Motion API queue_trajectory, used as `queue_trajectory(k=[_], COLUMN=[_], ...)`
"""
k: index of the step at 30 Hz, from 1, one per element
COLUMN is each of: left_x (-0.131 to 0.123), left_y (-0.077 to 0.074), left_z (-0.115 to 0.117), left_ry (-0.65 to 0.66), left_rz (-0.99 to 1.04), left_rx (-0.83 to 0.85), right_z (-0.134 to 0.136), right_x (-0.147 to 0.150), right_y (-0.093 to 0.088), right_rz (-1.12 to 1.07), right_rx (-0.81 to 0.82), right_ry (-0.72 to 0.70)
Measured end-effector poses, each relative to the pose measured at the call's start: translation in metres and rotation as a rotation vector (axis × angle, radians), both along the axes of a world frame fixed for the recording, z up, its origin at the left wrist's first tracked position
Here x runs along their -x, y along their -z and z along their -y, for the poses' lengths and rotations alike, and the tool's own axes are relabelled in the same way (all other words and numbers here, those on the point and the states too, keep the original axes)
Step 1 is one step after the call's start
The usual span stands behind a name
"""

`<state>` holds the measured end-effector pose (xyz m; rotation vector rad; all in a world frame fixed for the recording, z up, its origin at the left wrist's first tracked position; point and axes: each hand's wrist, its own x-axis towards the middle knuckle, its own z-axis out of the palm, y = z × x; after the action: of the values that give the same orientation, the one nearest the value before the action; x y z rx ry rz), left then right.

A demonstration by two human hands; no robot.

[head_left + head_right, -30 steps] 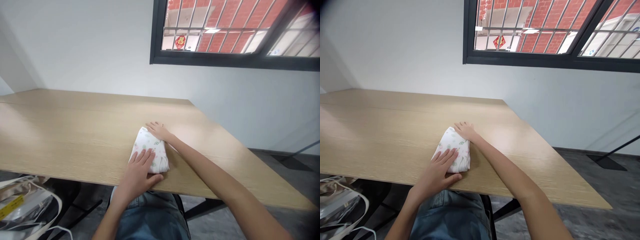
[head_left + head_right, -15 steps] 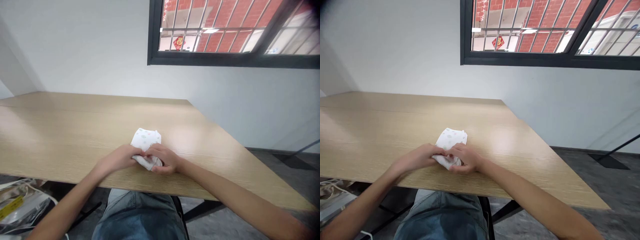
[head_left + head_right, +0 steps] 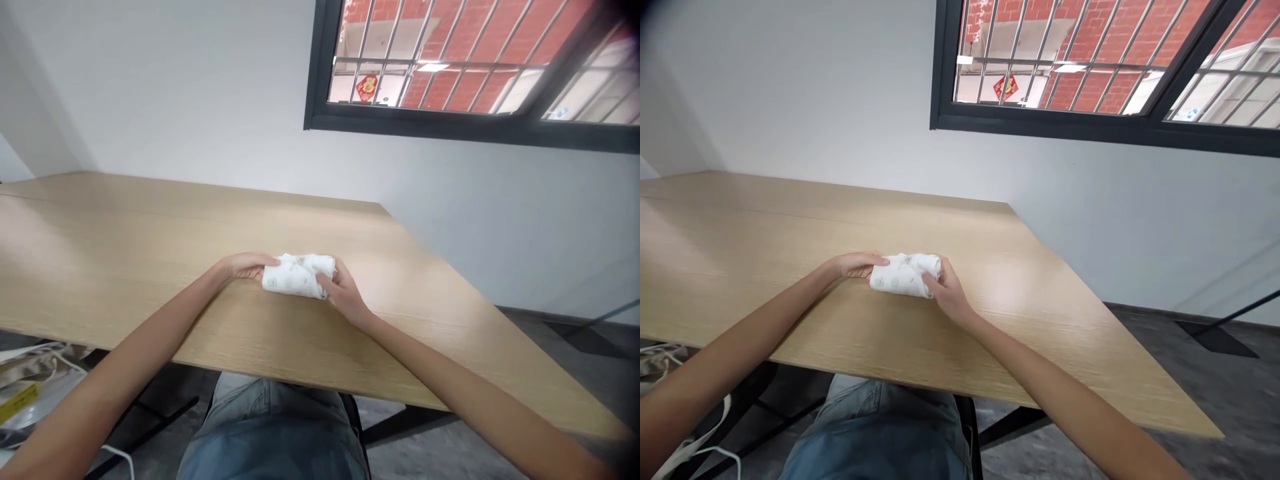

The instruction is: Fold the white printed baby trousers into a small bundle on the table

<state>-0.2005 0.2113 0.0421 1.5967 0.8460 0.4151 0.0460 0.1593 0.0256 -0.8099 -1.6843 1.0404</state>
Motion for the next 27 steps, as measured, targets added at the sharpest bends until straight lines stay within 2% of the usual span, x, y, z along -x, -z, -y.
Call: queue_trajectory(k=[3, 6, 11, 14, 16, 18, 20, 23, 27], left_x=[-0.001, -0.008, -0.02, -0.034, -0.047, -0.06, -0.071, -0.071, -0.051], left_y=[0.001, 0.003, 0.009, 0.01, 0.009, 0.01, 0.012, 0.016, 0.017], left_z=[-0.003, -0.006, -0.002, 0.008, 0.015, 0.022, 0.027, 0.028, 0.022], left_ry=[-0.095, -0.158, -0.315, -0.47, -0.515, -0.462, -0.363, -0.258, -0.242], left_rz=[0.036, -0.024, -0.207, -0.267, -0.275, -0.277, -0.286, -0.299, -0.281], left_rx=[-0.022, -0.066, -0.239, -0.462, -0.631, -0.759, -0.824, -0.841, -0.801], right_z=[-0.009, -0.015, -0.024, -0.02, -0.012, -0.005, -0.002, -0.005, -0.014], right_x=[0.0, -0.002, -0.005, 0.0, 0.007, 0.014, 0.018, 0.015, 0.001], right_y=[0.002, 0.004, 0.006, 0.005, 0.005, 0.006, 0.009, 0.011, 0.005], right_rz=[-0.097, -0.035, 0.342, 0.543, 0.716, 0.881, 0.984, 1.014, 0.864], right_rx=[0.159, 0.165, -0.143, -0.313, -0.464, -0.589, -0.602, -0.483, -0.316], right_ry=[0.095, 0.193, 0.382, 0.517, 0.547, 0.489, 0.415, 0.378, 0.402])
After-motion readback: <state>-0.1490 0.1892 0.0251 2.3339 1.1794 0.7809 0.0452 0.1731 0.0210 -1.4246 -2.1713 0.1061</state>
